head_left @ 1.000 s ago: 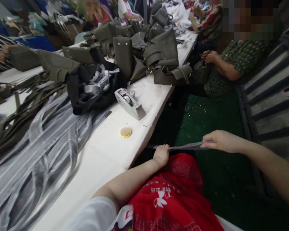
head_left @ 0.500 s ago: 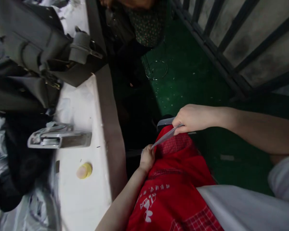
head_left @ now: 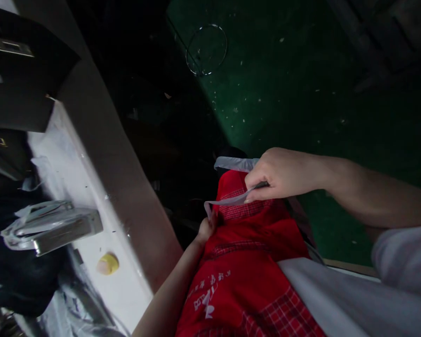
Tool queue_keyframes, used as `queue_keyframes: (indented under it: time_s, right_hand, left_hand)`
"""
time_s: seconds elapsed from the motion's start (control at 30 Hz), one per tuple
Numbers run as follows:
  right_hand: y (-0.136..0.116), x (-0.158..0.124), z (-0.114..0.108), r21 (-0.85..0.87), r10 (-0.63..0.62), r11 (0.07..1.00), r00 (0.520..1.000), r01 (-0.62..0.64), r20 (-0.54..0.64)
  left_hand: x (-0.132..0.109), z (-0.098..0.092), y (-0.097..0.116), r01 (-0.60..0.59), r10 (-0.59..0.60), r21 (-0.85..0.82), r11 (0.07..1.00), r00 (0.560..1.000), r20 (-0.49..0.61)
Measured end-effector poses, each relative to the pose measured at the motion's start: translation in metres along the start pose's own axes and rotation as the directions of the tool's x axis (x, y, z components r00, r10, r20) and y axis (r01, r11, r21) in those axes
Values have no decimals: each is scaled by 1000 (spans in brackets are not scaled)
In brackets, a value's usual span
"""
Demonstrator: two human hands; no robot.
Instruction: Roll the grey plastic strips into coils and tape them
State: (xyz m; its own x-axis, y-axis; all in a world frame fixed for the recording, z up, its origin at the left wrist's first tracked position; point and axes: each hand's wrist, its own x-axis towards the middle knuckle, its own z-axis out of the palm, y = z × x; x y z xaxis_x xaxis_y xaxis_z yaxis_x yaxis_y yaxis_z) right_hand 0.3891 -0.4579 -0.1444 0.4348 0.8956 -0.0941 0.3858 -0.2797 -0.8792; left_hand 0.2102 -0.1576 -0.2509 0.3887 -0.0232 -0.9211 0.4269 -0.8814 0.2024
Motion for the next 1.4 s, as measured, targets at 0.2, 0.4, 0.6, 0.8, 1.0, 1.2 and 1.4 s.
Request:
queue_keyframes:
  time_s: [0.2, 0.4, 0.6, 0.8, 1.0, 1.2, 1.4]
  right_hand:
    - [14, -3, -17, 91, 60, 995, 985, -46, -162]
    - [32, -12, -19, 185, 133, 979, 965, -91, -226]
    - [56, -34, -26, 230, 218, 963, 900, -137, -377]
    - [67, -47, -20, 389, 361, 899, 844, -202, -396]
    - [73, -40, -28, 649, 493, 758, 590, 69, -639]
    - [73, -32, -49, 445, 459, 820, 52, 360, -887]
    - [52, -18, -24, 490, 444, 798, 207, 350, -872]
  left_hand:
    - [12, 2, 32, -37, 36, -54, 998, 999, -24]
    - [8, -4, 37, -20, 18, -60, 998, 999, -39]
    - [7, -7, 36, -36, 30, -74, 997, 996, -82]
    - [1, -32, 23, -91, 64, -200, 976, 989, -136]
    - [-19, -72, 6, -169, 92, -374, 912, 972, -215]
    - [-64, -129, 21, -429, 173, -598, 677, 883, -437]
    - [-104, -193, 48, -743, 261, -636, 208, 669, -696]
